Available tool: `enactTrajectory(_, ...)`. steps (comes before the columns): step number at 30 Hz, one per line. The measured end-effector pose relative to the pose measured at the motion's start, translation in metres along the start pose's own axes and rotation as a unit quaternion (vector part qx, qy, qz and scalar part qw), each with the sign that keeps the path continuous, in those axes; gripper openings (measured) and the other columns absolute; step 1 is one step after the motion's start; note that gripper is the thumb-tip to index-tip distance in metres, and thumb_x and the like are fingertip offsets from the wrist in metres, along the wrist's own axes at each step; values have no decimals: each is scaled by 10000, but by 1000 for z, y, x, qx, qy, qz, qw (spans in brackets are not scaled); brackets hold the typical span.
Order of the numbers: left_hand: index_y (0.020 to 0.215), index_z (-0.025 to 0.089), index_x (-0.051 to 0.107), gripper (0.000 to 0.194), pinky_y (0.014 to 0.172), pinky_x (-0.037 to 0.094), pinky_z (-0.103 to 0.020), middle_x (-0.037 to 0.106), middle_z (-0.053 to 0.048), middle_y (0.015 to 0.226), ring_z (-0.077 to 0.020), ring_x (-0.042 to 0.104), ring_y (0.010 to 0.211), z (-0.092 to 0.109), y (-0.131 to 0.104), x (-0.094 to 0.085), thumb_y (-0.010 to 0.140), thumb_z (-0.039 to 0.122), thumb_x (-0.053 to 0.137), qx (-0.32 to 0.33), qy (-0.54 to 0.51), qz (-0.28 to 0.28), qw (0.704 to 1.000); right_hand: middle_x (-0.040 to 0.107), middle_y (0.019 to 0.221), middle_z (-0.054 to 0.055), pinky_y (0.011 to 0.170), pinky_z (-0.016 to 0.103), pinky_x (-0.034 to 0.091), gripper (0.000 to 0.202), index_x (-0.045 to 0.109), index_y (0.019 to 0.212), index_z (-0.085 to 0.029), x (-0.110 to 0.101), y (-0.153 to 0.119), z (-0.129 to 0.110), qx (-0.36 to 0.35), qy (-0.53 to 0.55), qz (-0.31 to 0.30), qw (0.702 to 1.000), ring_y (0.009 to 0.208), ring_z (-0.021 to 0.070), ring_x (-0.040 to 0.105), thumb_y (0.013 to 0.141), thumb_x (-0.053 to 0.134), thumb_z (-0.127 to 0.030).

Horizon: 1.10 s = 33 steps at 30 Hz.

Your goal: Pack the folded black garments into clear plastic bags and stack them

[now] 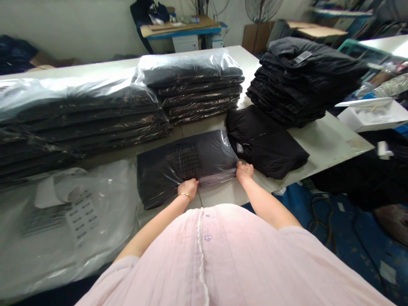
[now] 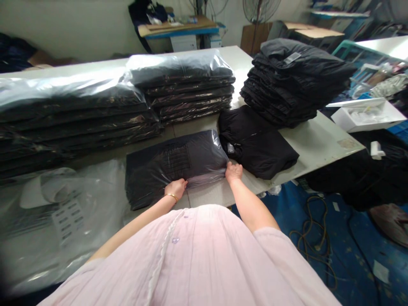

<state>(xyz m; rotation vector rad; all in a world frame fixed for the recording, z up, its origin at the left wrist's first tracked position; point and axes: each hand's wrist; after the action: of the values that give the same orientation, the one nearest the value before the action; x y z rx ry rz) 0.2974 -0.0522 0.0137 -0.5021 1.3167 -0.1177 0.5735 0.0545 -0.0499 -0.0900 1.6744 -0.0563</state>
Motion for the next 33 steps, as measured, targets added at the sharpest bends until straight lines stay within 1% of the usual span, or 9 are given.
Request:
enactTrajectory(5,828,221,657,383,598,363,-256,721,-65,842,-186,656,765,-3,-2,0,946,442,367,18,-27,-10,999,710,918,175,831,396,384,353,652,1075,-180,-15,-4,4,56,69,-20,996,943,277,633,957,340,-295)
enactTrajectory(8,798,228,639,384,576,334,-251,716,-32,826,-170,643,755,-10,-5,-1,948,448,361,51,-50,-17,997,683,1058,159,848,398,396,423,618,1176,-200,-23,-23,8,86,131,27,987,1004,287,600,978,286,-369)
enactTrajectory(11,829,229,630,355,573,320,-257,711,-29,845,-176,639,772,-13,-9,1,944,443,372,70,-49,-8,996,609,1235,164,980,420,330,415,596,1235,-182,-30,-48,3,20,154,136,978,1192,293,490,977,317,-350)
enactTrajectory(13,851,225,632,378,580,328,-260,707,-39,852,-185,640,789,-13,-11,1,937,487,374,78,-54,-4,995,580,1295,141,1045,413,267,390,614,1219,-195,-34,-63,-6,-71,158,157,972,1268,275,427,978,340,-331)
enactTrajectory(15,861,221,634,423,587,342,-261,705,-44,859,-192,639,799,-14,-12,2,907,569,399,85,-66,-7,994,597,1288,105,1040,374,275,377,624,1204,-223,-36,-73,-16,-160,158,111,968,1248,243,459,986,335,-329)
enactTrajectory(17,863,223,631,426,592,355,-259,702,-33,868,-190,635,796,-16,-13,2,835,627,498,91,-74,-15,993,641,1228,73,964,320,341,382,618,1209,-251,-36,-79,-25,-204,149,41,967,1136,212,550,999,316,-354)
enactTrajectory(22,856,230,607,390,634,395,-250,667,-1,900,-168,610,806,-22,-17,8,616,486,777,158,-67,-14,985,710,1016,42,780,280,403,277,670,1041,-277,-30,-88,-28,-182,62,-82,978,913,196,636,968,426,-386)
enactTrajectory(28,872,232,579,434,698,406,-271,604,-20,936,-190,583,872,-23,-22,17,559,411,821,185,-33,28,982,668,1039,74,810,307,411,203,681,1005,-238,-24,-102,-21,-184,10,-83,979,930,210,624,922,512,-313)
enactTrajectory(33,871,227,561,466,690,398,-280,583,-24,929,-196,570,862,-22,-22,19,543,421,829,193,-23,36,980,633,1124,48,752,289,429,200,673,1037,-275,-25,-108,-23,-173,21,-94,980,889,189,631,912,524,-324)
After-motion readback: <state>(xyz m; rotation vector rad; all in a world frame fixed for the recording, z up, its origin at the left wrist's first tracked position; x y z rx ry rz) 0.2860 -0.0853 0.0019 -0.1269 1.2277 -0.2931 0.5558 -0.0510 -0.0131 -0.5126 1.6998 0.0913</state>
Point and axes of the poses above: each hand's wrist, its own y-axis towards the middle knuckle, its own x-axis out of the palm, z = x × y
